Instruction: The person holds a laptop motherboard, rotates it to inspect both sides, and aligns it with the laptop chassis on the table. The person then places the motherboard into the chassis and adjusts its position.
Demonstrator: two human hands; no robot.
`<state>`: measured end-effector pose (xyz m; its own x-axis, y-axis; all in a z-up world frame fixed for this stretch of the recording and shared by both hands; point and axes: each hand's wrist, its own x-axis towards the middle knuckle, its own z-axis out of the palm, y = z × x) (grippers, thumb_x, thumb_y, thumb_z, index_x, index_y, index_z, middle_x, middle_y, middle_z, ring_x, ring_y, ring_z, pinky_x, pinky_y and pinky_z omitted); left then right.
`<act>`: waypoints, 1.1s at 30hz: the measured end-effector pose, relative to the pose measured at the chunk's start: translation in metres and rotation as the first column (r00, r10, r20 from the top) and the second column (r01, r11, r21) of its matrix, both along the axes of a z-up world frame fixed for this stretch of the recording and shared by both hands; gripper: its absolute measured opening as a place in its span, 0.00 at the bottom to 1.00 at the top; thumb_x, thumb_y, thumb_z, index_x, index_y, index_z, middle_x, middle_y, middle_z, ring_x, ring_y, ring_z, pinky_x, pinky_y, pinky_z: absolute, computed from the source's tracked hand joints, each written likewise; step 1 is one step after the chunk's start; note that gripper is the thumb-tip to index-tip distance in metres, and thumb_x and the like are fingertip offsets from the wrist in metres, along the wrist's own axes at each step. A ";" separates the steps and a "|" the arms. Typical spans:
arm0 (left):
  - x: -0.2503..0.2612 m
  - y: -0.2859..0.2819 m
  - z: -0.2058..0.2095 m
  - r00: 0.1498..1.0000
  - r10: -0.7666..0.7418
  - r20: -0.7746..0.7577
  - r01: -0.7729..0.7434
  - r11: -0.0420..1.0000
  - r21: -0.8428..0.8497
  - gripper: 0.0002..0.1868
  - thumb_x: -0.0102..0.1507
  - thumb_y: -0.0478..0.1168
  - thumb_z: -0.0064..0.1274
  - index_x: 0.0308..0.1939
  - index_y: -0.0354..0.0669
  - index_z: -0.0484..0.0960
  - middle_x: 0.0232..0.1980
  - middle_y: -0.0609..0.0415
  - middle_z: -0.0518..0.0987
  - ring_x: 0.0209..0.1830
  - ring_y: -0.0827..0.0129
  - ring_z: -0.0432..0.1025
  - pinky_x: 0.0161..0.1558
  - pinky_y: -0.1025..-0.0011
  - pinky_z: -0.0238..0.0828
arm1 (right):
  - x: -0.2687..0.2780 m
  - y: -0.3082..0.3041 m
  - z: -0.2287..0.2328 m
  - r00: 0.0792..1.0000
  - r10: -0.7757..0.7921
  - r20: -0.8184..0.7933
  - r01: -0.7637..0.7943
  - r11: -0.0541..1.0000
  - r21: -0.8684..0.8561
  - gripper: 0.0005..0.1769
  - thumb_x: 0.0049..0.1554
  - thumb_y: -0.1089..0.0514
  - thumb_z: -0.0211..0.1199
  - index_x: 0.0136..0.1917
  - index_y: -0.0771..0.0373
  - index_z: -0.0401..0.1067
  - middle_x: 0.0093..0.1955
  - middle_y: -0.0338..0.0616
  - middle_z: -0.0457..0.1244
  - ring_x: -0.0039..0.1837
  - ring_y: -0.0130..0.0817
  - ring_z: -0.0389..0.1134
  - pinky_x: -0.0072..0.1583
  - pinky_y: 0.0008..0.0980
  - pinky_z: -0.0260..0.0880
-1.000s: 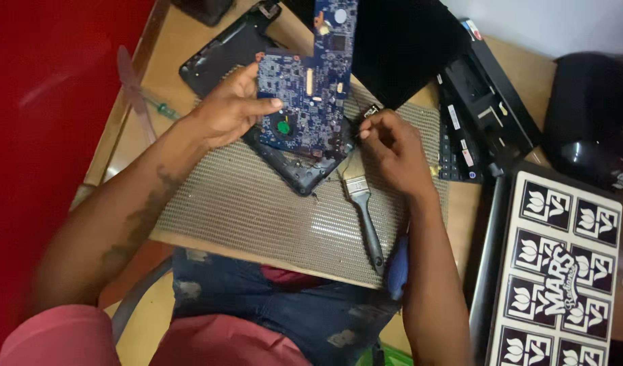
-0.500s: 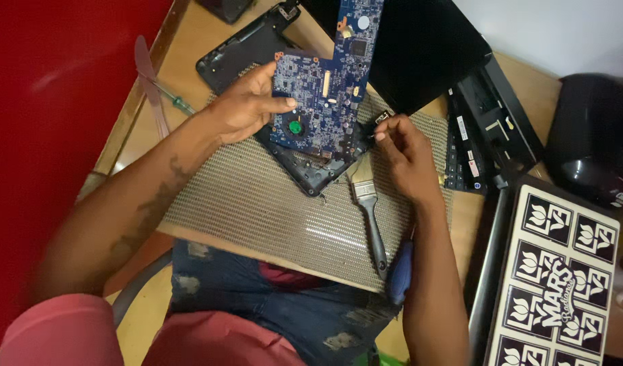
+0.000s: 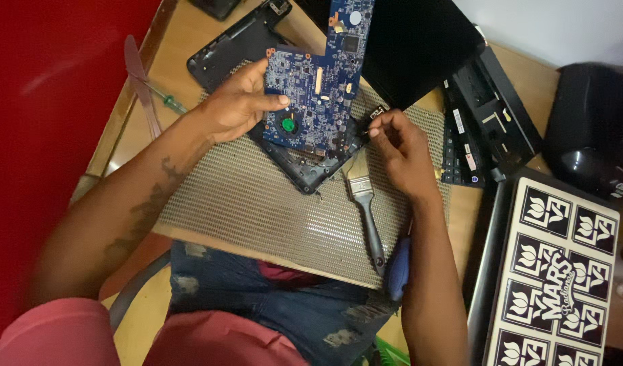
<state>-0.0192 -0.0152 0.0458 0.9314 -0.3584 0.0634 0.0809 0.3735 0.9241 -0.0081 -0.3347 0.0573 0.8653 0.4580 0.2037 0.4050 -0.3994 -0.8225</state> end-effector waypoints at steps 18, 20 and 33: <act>0.011 0.009 -0.029 0.991 0.089 -0.101 -0.075 0.988 0.133 0.59 0.64 0.35 0.60 0.80 0.40 0.26 0.78 0.47 0.08 0.81 0.62 0.12 0.78 0.57 0.41 | -0.004 0.002 0.010 1.000 -0.004 -0.001 0.004 0.999 -0.039 0.03 0.68 0.56 0.58 0.50 0.53 0.69 0.40 0.29 0.59 0.40 0.21 0.54 0.44 0.25 0.55; 0.005 0.005 -0.013 0.997 0.064 -0.050 -0.058 0.992 0.116 0.51 0.65 0.34 0.57 0.81 0.41 0.36 0.77 0.50 0.37 0.77 0.66 0.38 0.76 0.61 0.51 | -0.005 0.003 0.010 1.000 0.000 0.006 0.000 0.999 -0.033 0.03 0.68 0.57 0.58 0.49 0.53 0.69 0.39 0.29 0.58 0.39 0.22 0.53 0.44 0.26 0.54; -0.011 0.003 -0.011 0.900 0.175 0.399 -0.361 0.812 0.459 0.31 0.68 0.46 0.59 0.70 0.41 0.65 0.55 0.60 0.72 0.47 0.74 0.67 0.50 0.70 0.66 | -0.003 0.001 0.005 0.999 -0.026 0.028 0.026 1.000 -0.013 0.03 0.67 0.59 0.59 0.48 0.54 0.70 0.41 0.28 0.60 0.39 0.20 0.54 0.43 0.25 0.54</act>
